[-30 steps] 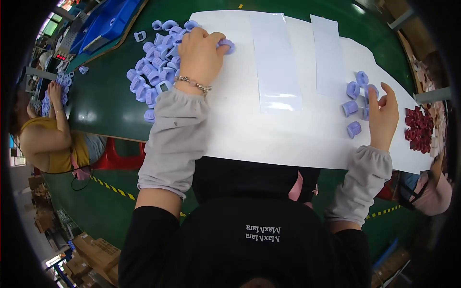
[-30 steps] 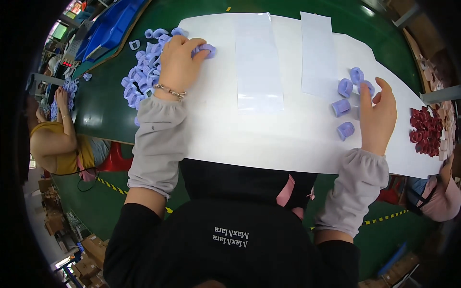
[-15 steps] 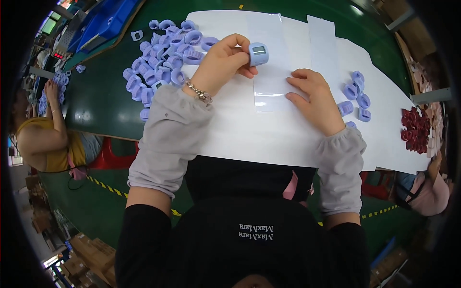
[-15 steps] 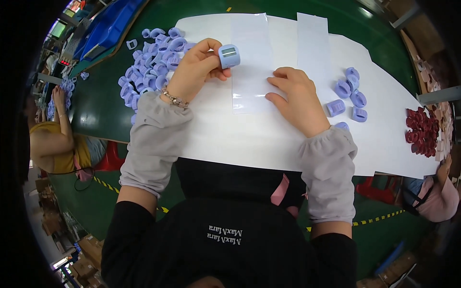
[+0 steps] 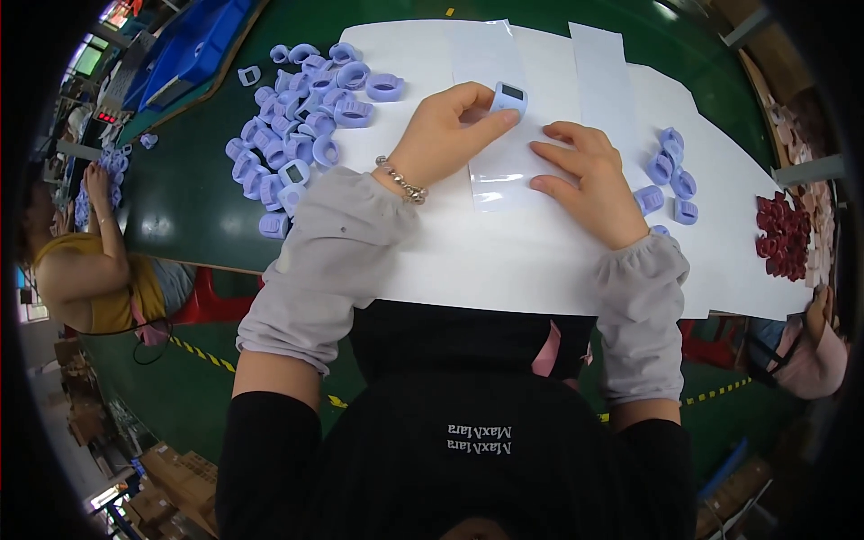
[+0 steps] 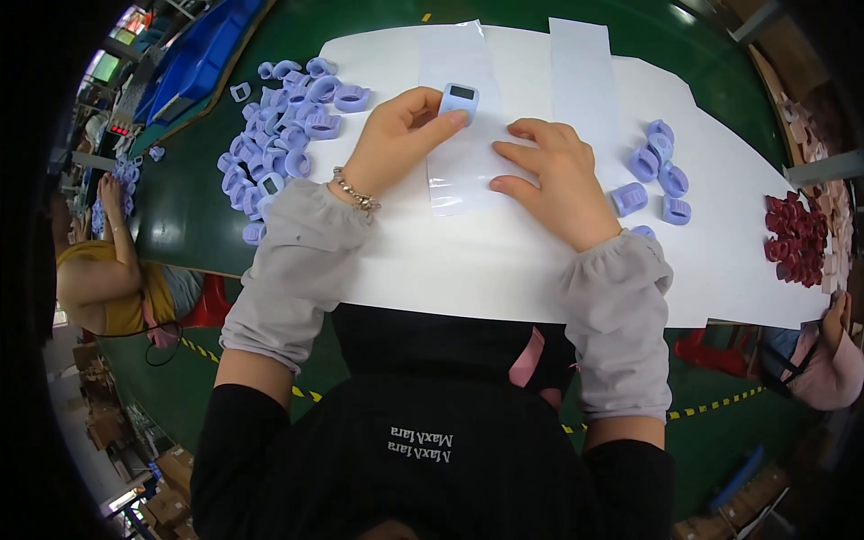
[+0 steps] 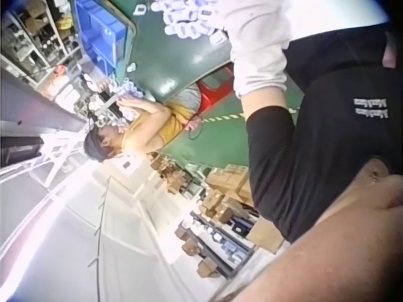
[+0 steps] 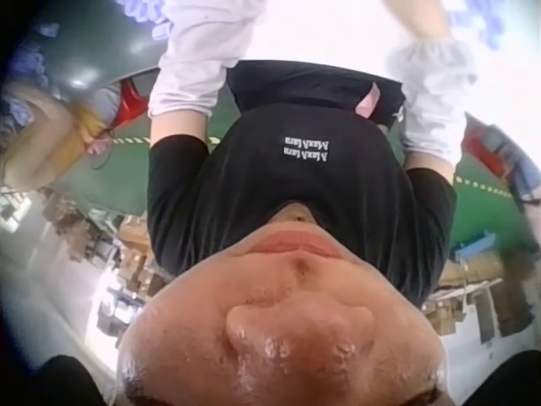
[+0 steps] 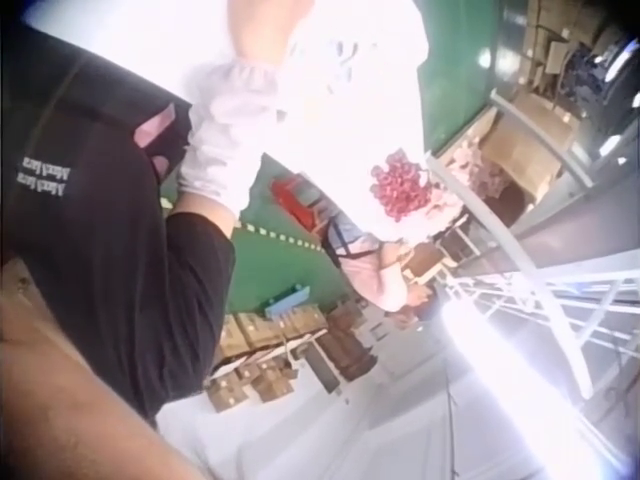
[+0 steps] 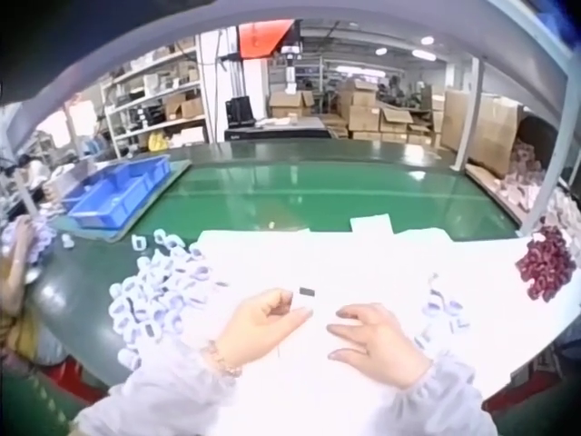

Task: Packaging small blue electronic components into individual plastic bags at a production line.

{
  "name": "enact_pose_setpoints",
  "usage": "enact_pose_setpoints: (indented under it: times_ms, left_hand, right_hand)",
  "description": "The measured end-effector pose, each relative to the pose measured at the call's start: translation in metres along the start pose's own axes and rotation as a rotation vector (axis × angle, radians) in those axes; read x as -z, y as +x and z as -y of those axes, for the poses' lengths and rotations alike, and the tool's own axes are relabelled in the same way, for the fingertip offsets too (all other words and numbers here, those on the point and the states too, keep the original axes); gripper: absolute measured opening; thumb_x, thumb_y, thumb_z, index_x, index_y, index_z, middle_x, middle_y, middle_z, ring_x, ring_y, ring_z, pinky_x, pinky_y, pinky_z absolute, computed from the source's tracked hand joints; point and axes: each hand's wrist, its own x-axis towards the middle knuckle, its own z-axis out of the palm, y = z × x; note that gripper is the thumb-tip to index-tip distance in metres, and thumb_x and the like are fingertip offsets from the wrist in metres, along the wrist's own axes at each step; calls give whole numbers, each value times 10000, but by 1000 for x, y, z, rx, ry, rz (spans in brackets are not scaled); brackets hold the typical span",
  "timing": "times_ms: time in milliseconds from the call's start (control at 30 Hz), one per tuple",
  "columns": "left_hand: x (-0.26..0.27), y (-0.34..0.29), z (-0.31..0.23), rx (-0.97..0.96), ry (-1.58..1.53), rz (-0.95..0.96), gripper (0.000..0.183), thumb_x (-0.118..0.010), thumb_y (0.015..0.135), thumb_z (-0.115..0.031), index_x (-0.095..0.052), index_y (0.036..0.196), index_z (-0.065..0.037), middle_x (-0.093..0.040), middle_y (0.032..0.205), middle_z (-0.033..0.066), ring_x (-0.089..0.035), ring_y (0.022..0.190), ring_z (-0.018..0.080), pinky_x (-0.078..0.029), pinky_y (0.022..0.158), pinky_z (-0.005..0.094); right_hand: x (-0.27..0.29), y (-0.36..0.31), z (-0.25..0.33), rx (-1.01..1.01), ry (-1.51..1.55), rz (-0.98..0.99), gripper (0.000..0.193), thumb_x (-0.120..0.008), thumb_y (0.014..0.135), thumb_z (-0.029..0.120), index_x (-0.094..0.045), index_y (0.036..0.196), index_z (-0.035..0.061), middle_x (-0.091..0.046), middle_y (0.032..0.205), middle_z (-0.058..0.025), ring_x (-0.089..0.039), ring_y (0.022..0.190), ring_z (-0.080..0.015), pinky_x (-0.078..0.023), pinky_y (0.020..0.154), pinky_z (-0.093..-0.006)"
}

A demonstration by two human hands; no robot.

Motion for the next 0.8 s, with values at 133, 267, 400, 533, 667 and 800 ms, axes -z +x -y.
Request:
enact_pose_setpoints:
  times_ms: [133,267,400,533,667,800]
  left_hand:
    - [-2,4,4,-60,134,-18,326,-644,909,-249,-584,1069,28,-660,961,76,-609,886,110,-473,761,234]
    - [-5,1,-2,56,137,-14,398,-684,850,-316,-571,1045,11,-670,971,160,-657,910,257,-507,783,315]
    - [-3,-8,-4,-151,346,37,427,-735,795,-268,-557,1071,5,-669,987,181,-659,950,297,-514,812,342]
    - [-5,-8,-2,-180,405,15,445,-771,749,-214,-562,1077,1,-672,998,178,-660,948,303,-518,821,350]
    - [-5,-8,-2,-164,402,8,444,-771,750,-215,-564,1079,0,-674,993,173,-661,935,303,-519,817,347]
    - [-5,-6,-2,-151,397,2,447,-777,743,-216,-566,1072,1,-675,980,172,-663,918,304,-521,809,347]
  right_hand:
    - [-3,3,-1,-14,-82,-36,332,-729,775,187,-688,1085,73,-582,1175,-66,-522,1065,-268,-418,896,-382]
    - [-8,10,-4,-39,-112,-38,315,-717,785,184,-687,1081,79,-592,1133,-58,-523,1040,-264,-417,869,-364]
    - [-14,13,-5,-120,8,-87,232,-692,796,134,-699,1016,59,-614,1023,-75,-542,960,-263,-436,826,-348]
    - [-16,11,-2,-84,33,-153,166,-680,787,74,-707,947,40,-635,894,-82,-557,843,-261,-448,752,-351]
    - [-16,7,5,1,-87,-255,154,-683,769,48,-710,921,48,-640,857,-62,-557,797,-246,-434,711,-356]
    - [-15,5,8,106,-194,-345,139,-696,739,33,-710,872,72,-638,853,-37,-564,782,-226,-418,677,-342]
